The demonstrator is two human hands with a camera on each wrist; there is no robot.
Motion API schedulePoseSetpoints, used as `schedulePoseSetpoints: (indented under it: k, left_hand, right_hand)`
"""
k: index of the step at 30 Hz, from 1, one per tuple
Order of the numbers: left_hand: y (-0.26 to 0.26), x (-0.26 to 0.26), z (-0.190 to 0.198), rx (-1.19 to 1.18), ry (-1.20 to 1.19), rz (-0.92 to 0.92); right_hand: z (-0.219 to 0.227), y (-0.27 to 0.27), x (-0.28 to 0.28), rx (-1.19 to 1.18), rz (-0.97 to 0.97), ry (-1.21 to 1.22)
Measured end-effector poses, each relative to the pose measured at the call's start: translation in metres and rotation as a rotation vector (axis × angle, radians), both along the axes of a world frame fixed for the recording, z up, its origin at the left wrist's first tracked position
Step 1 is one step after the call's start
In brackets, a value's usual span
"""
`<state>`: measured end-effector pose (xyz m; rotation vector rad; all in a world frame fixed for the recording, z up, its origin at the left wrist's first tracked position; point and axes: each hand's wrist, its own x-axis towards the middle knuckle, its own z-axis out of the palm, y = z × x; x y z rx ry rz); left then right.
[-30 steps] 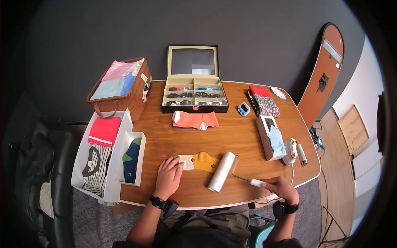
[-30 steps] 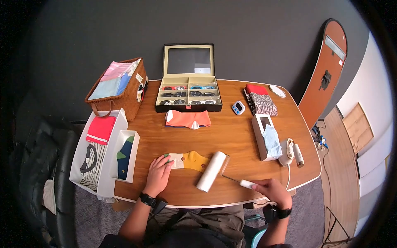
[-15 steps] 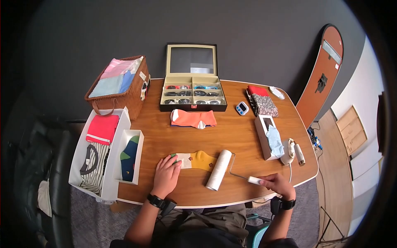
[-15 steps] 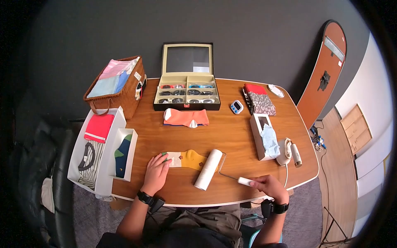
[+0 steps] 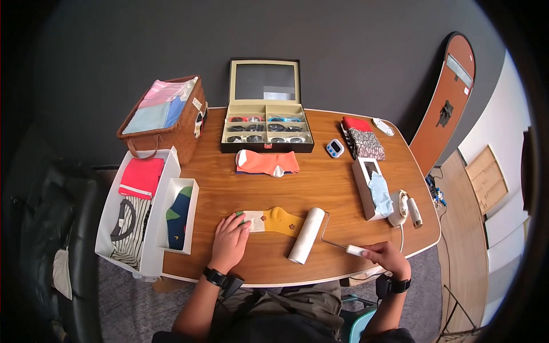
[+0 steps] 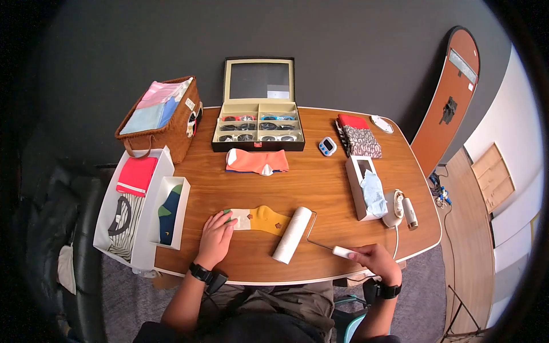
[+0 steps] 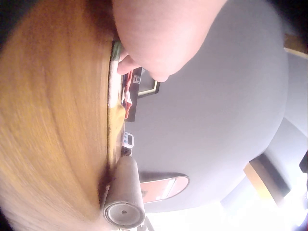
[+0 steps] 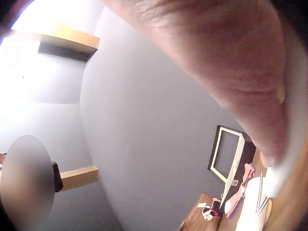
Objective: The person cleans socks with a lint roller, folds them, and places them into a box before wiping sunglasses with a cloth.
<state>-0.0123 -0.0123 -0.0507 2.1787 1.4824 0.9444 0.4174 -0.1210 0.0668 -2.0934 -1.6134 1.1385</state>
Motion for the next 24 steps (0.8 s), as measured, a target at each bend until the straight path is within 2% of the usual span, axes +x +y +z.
schedulePoseSetpoints:
  k: [3, 4, 6, 7, 10, 12, 15, 16, 18, 23, 24]
  left_hand:
    - [0.000, -0.001, -0.001, 0.003, -0.002, 0.003]
    - [0.000, -0.001, -0.002, 0.001, -0.006, 0.000]
    - [-0.001, -0.001, 0.000, 0.005, -0.006, 0.005]
    - [-0.001, -0.001, 0.001, 0.008, -0.012, 0.003]
    - [0.000, -0.001, -0.002, 0.025, 0.009, 0.000]
    - [0.000, 0.000, -0.002, 0.043, 0.000, 0.005]
    - [-0.001, 0.001, -0.004, 0.066, -0.012, 0.031]
    - [-0.001, 0.001, -0.005, 0.076, -0.013, 0.051]
    - [-0.001, 0.000, -0.006, 0.085, -0.021, 0.049]
    - [-0.001, -0.003, -0.008, 0.096, 0.002, 0.040]
    - [-0.001, -0.003, -0.006, 0.088, -0.043, 0.046]
  right_hand:
    - [-0.009, 0.012, -0.017, 0.062, 0.035, -0.021]
    - [-0.011, 0.023, -0.030, 0.039, 0.038, 0.003]
    - [-0.039, 0.037, -0.049, 0.184, 0.074, 0.111]
    - [-0.040, 0.041, -0.055, 0.154, 0.064, 0.125]
    - [-0.026, 0.035, -0.045, 0.060, 0.043, 0.083]
    - [-0.023, 0.024, -0.025, 0.132, 0.059, 0.122]
    - [-0.018, 0.009, -0.001, 0.200, -0.125, 0.205]
    - [-0.015, 0.006, 0.002, 0.201, -0.125, 0.205]
    - [-0.013, 0.003, 0.006, 0.276, -0.317, 0.349]
    - [-0.037, 0.029, -0.011, 0.525, -0.341, 0.526]
    - [-0.040, 0.038, -0.020, 0.594, -0.337, 0.646]
